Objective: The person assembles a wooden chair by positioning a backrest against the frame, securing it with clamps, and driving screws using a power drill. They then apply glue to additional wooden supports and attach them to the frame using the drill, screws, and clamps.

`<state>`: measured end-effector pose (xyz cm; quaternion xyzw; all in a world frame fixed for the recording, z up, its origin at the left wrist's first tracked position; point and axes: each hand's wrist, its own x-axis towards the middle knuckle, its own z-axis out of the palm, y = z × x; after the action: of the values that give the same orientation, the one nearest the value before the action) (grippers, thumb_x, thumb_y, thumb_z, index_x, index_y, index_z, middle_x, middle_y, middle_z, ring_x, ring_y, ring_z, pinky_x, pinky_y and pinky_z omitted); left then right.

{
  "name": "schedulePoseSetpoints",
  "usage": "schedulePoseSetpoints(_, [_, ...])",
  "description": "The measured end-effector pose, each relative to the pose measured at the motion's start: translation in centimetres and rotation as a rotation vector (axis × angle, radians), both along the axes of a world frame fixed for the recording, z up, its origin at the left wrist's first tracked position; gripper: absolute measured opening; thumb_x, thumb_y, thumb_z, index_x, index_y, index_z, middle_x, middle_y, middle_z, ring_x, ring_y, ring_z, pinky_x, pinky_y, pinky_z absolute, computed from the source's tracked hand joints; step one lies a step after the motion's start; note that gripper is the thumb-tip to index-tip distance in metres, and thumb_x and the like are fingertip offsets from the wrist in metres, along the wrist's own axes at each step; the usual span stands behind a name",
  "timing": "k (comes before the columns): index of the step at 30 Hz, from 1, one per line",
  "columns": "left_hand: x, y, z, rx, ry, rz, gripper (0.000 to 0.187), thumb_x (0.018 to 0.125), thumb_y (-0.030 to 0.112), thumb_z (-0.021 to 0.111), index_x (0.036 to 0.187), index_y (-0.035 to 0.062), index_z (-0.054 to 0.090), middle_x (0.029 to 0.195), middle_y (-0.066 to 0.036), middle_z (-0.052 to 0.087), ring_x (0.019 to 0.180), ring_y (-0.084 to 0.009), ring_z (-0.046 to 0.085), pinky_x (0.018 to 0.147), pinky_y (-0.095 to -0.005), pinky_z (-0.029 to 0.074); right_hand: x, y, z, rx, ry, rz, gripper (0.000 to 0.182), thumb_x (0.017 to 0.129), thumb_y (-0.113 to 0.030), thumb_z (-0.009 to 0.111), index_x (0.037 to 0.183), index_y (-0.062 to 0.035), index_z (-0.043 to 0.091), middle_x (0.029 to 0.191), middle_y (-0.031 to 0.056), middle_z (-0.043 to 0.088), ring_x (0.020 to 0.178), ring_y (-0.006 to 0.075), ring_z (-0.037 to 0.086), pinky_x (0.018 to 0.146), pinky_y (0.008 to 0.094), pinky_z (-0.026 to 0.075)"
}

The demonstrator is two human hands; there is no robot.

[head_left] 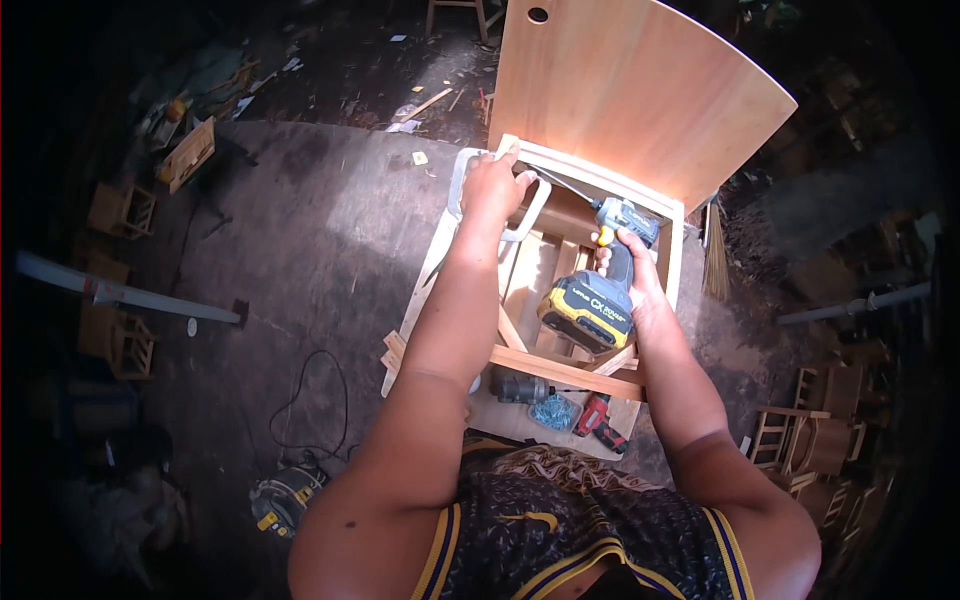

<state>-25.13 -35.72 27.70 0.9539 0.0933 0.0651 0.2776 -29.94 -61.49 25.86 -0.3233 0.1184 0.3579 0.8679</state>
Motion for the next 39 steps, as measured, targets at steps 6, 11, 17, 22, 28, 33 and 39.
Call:
schedulePoseSetpoints(6, [-0.5, 0.1, 0.4, -0.034, -0.087, 0.044, 0.042, 0.086, 0.032, 0.066, 0.124, 0.0158, 0.061, 0.107, -0.016, 0.067, 0.102, -0.0304, 0.063, 0.09, -0.0389, 0.05, -1.0, 0.4, -0.4, 0.06, 0.048, -0.141, 0.038, 0.086, -0.028, 0.064, 0.104, 0.0052, 0.056, 0.074, 0.0108, 0.061, 0.062, 0.0184, 0.062, 0.058, 0.0289, 0.055])
schedulePoseSetpoints(11, [-0.6, 0.7, 0.4, -0.059, -0.096, -0.002, 0.038, 0.081, 0.028, 0.07, 0.115, 0.0122, 0.065, 0.104, -0.017, 0.067, 0.098, -0.0327, 0.064, 0.087, -0.0419, 0.051, -0.3, -0.2, -0.5, 0.078, 0.068, -0.095, 0.039, 0.086, -0.027, 0.065, 0.104, 0.0059, 0.056, 0.071, 0.011, 0.062, 0.059, 0.0191, 0.064, 0.057, 0.0306, 0.057])
schedulePoseSetpoints(17, [-1.2, 1.1, 0.5, 0.044, -0.064, -0.08, 0.041, 0.079, 0.029, 0.071, 0.11, 0.0058, 0.054, 0.099, -0.021, 0.066, 0.095, -0.0382, 0.064, 0.085, -0.0441, 0.052, -1.4, 0.0, 0.4, -0.018, 0.019, -0.198, 0.032, 0.086, -0.028, 0.066, 0.101, -0.0003, 0.058, 0.073, 0.011, 0.064, 0.06, 0.019, 0.065, 0.057, 0.031, 0.057])
schedulePoseSetpoints(22, [-1.4, 1.0, 0.3, -0.001, -0.086, -0.059, 0.062, 0.078, 0.034, 0.073, 0.118, 0.0013, 0.038, 0.105, -0.024, 0.062, 0.096, -0.0392, 0.063, 0.085, -0.0438, 0.051, -2.6, 0.4, 1.1, -0.067, 0.067, -0.218, 0.029, 0.089, -0.029, 0.063, 0.099, -0.0017, 0.059, 0.073, 0.0111, 0.065, 0.06, 0.0196, 0.065, 0.055, 0.0297, 0.056])
schedulePoseSetpoints(28, [-1.2, 1.3, -0.5, 0.042, -0.075, -0.076, 0.046, 0.082, 0.02, 0.068, 0.114, 0.0041, 0.04, 0.101, -0.024, 0.064, 0.096, -0.038, 0.064, 0.084, -0.0465, 0.05, -1.7, 0.1, 1.5, -0.202, 0.045, -0.244, 0.03, 0.091, -0.032, 0.061, 0.099, -0.0026, 0.059, 0.071, 0.0109, 0.065, 0.057, 0.0197, 0.065, 0.051, 0.03, 0.056])
schedulePoseSetpoints(33, [-1.9, 1.4, 0.1, 0.024, -0.064, -0.062, 0.038, 0.081, 0.002, 0.06, 0.111, 0.0032, 0.038, 0.103, -0.024, 0.062, 0.096, -0.04, 0.063, 0.084, -0.0465, 0.051, -1.8, 0.7, 0.5, -0.256, -0.032, -0.368, 0.03, 0.092, -0.032, 0.06, 0.1, -0.0024, 0.059, 0.073, 0.011, 0.065, 0.058, 0.0219, 0.065, 0.054, 0.0321, 0.056])
schedulePoseSetpoints(39, [-1.4, 1.4, -0.1, 0.013, -0.114, -0.085, 0.025, 0.086, 0.003, 0.053, 0.108, 0.0043, 0.041, 0.106, -0.023, 0.063, 0.094, -0.0415, 0.063, 0.081, -0.0483, 0.051, -2.3, 0.8, 2.4, -0.322, -0.05, -0.355, 0.03, 0.092, -0.033, 0.059, 0.1, -0.0037, 0.059, 0.075, 0.0103, 0.066, 0.059, 0.0205, 0.065, 0.053, 0.031, 0.055])
